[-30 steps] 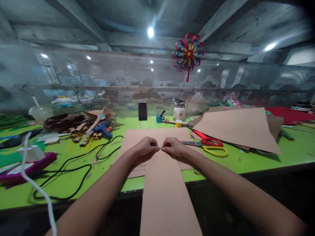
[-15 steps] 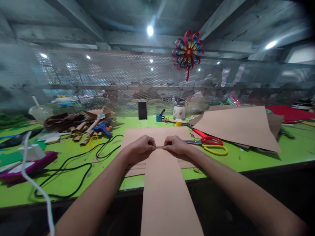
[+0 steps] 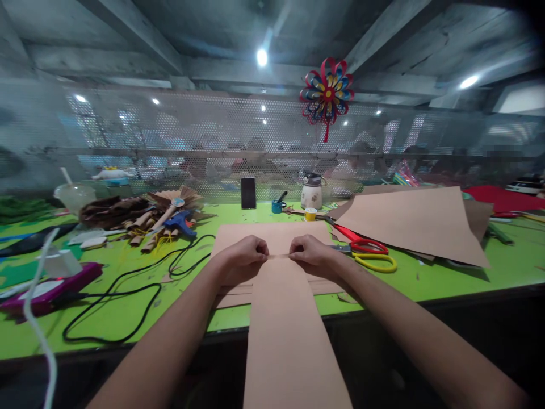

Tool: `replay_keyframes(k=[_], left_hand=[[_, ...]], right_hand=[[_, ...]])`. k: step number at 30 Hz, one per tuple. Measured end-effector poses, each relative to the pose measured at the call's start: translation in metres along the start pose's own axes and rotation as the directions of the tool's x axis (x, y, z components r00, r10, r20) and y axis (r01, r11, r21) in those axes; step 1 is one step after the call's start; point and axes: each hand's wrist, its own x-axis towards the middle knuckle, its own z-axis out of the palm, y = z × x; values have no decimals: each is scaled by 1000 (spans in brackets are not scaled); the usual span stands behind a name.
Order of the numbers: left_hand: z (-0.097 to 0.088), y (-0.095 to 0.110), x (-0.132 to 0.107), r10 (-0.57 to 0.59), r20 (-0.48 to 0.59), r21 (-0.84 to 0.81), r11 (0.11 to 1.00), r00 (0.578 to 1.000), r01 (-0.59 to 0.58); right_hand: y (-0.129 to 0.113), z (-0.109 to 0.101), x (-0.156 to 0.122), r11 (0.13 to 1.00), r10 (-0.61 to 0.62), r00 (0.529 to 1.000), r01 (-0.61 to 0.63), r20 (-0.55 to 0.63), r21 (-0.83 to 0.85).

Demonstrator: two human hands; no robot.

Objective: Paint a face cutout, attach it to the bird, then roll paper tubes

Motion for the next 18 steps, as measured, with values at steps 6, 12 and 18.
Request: replay_keyframes(k=[6, 12, 18], left_hand=[[18, 14, 4, 41, -64, 25, 999, 997, -40], [14, 14, 0, 30, -78, -12, 999, 996, -31], [8, 14, -3, 38, -80, -97, 994, 996, -46]], right_hand=[[-14, 12, 4, 999, -27, 998, 25, -52, -34], [-16, 12, 0, 999, -41, 999, 41, -18, -8], [-19, 8, -3, 999, -7, 999, 6, -37, -39]])
